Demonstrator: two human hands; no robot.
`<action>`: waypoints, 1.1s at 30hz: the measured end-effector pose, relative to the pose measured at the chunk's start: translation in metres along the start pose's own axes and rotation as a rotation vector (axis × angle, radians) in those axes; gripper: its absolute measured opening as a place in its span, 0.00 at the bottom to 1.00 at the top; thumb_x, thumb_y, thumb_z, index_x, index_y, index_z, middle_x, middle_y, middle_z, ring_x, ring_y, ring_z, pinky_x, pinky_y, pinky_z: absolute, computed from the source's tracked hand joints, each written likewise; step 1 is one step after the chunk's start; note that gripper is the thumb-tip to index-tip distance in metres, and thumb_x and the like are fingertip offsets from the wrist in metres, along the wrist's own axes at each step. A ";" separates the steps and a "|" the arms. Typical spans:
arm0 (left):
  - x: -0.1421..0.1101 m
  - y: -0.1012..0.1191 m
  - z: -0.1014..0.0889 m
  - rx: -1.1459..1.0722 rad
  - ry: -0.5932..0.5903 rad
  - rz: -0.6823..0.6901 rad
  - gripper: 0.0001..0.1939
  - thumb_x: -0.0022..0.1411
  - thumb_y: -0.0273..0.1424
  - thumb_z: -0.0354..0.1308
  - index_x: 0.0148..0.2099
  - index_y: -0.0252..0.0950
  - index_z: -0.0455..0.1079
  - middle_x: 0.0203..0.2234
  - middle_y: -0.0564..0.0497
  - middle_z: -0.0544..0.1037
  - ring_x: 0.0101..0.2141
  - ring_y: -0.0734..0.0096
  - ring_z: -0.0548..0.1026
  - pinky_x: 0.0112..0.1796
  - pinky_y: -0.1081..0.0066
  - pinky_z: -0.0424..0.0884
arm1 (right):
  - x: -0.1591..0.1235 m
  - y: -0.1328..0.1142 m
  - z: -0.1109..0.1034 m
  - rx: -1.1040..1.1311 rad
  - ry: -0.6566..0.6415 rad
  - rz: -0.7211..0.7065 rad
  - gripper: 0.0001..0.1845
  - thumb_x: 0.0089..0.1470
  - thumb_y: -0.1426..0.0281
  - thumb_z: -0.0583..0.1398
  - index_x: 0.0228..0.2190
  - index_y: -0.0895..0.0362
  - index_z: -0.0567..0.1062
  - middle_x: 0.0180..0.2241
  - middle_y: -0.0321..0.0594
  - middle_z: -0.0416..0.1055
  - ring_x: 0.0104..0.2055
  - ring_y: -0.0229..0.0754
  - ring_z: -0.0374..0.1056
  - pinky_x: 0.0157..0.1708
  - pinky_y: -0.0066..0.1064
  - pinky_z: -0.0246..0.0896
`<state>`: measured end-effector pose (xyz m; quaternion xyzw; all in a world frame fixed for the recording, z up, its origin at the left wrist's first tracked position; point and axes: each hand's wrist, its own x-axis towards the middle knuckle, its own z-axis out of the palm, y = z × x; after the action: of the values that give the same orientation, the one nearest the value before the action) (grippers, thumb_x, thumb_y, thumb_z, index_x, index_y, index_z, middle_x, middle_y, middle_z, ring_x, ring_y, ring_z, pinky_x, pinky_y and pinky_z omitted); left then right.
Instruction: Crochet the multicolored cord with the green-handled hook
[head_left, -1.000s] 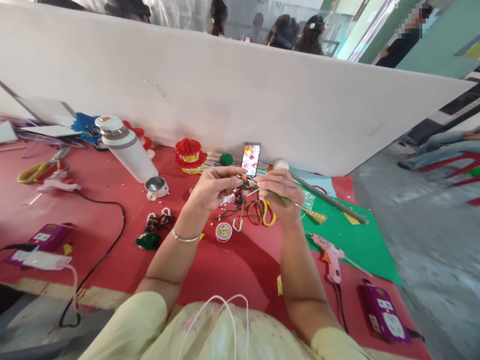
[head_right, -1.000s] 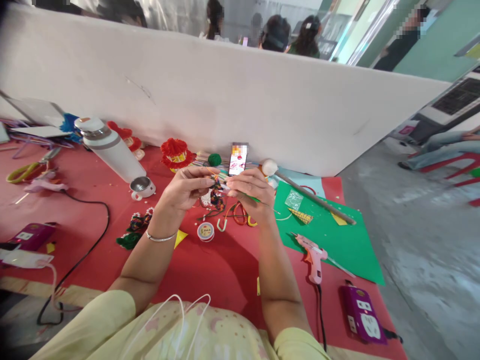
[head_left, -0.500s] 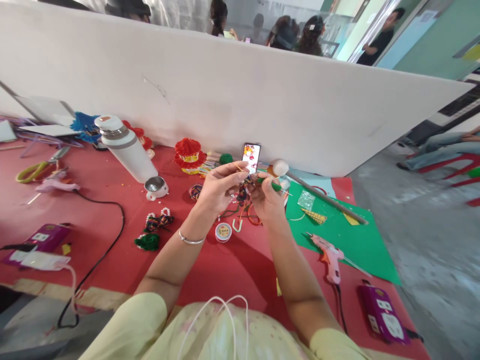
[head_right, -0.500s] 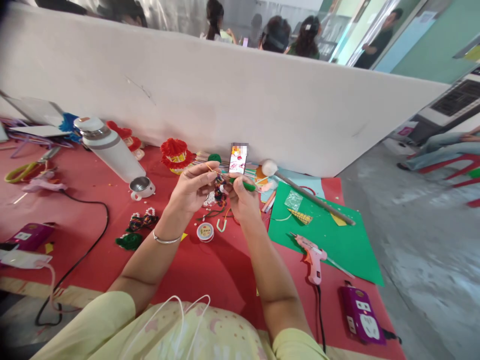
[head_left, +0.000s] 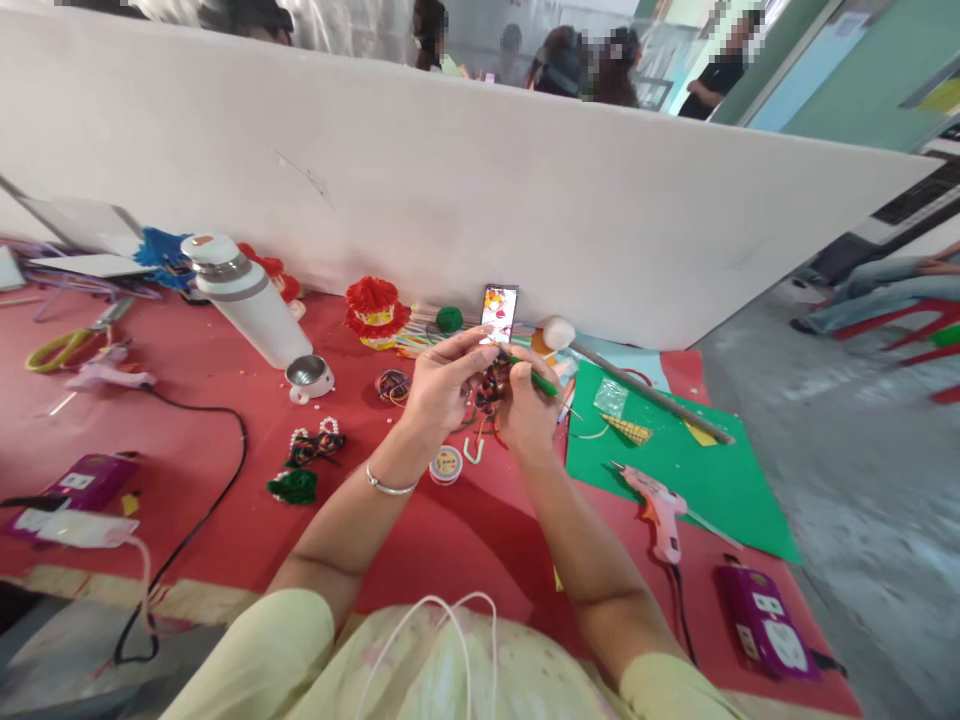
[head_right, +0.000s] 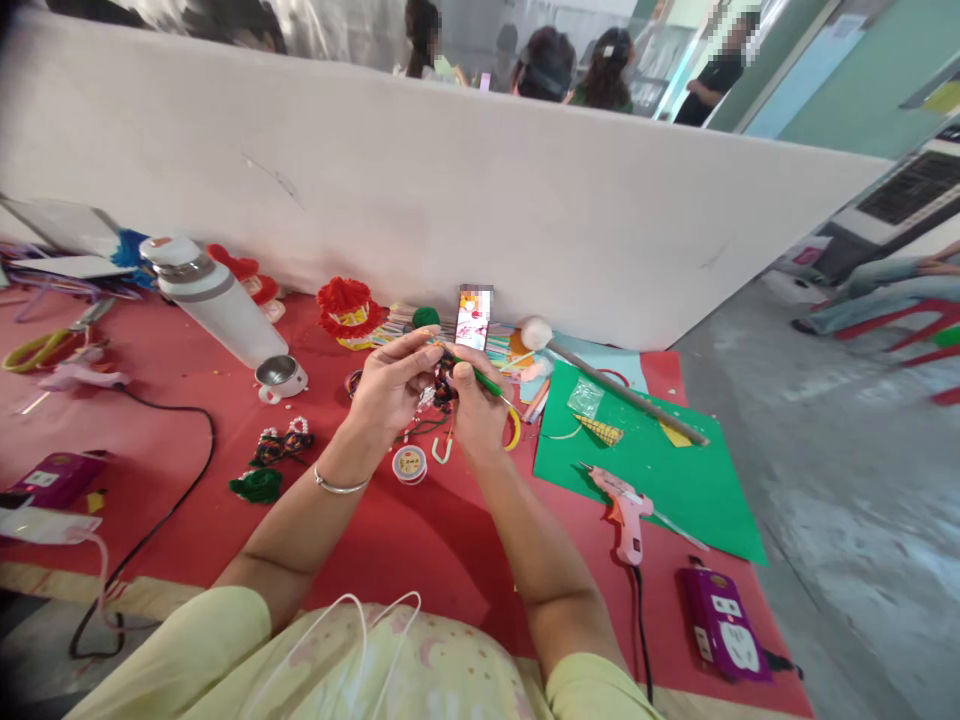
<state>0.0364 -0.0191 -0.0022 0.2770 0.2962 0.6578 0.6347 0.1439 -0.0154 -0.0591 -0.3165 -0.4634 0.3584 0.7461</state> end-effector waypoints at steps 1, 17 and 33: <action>0.000 0.001 0.000 -0.013 -0.006 -0.031 0.18 0.40 0.29 0.83 0.38 0.40 0.88 0.25 0.53 0.83 0.20 0.84 0.69 0.19 0.79 0.61 | 0.000 -0.003 0.000 -0.021 -0.004 -0.016 0.13 0.60 0.52 0.68 0.41 0.45 0.86 0.41 0.35 0.87 0.49 0.45 0.83 0.55 0.45 0.78; 0.007 0.031 -0.017 0.135 -0.146 -0.171 0.13 0.41 0.28 0.79 0.34 0.36 0.86 0.22 0.53 0.80 0.19 0.80 0.70 0.20 0.75 0.59 | 0.041 -0.019 -0.030 -0.149 -0.337 -0.386 0.08 0.58 0.53 0.71 0.41 0.35 0.87 0.39 0.31 0.88 0.43 0.48 0.81 0.49 0.51 0.77; 0.013 0.034 -0.029 0.343 -0.508 -0.301 0.08 0.40 0.27 0.74 0.29 0.37 0.87 0.21 0.50 0.82 0.18 0.78 0.70 0.18 0.75 0.63 | 0.052 -0.047 -0.051 0.006 -0.628 -0.136 0.08 0.59 0.55 0.71 0.35 0.43 0.89 0.32 0.37 0.87 0.36 0.45 0.79 0.41 0.44 0.73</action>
<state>-0.0083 -0.0074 0.0033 0.4880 0.2724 0.4073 0.7223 0.2187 -0.0049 -0.0161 -0.1563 -0.6899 0.3892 0.5899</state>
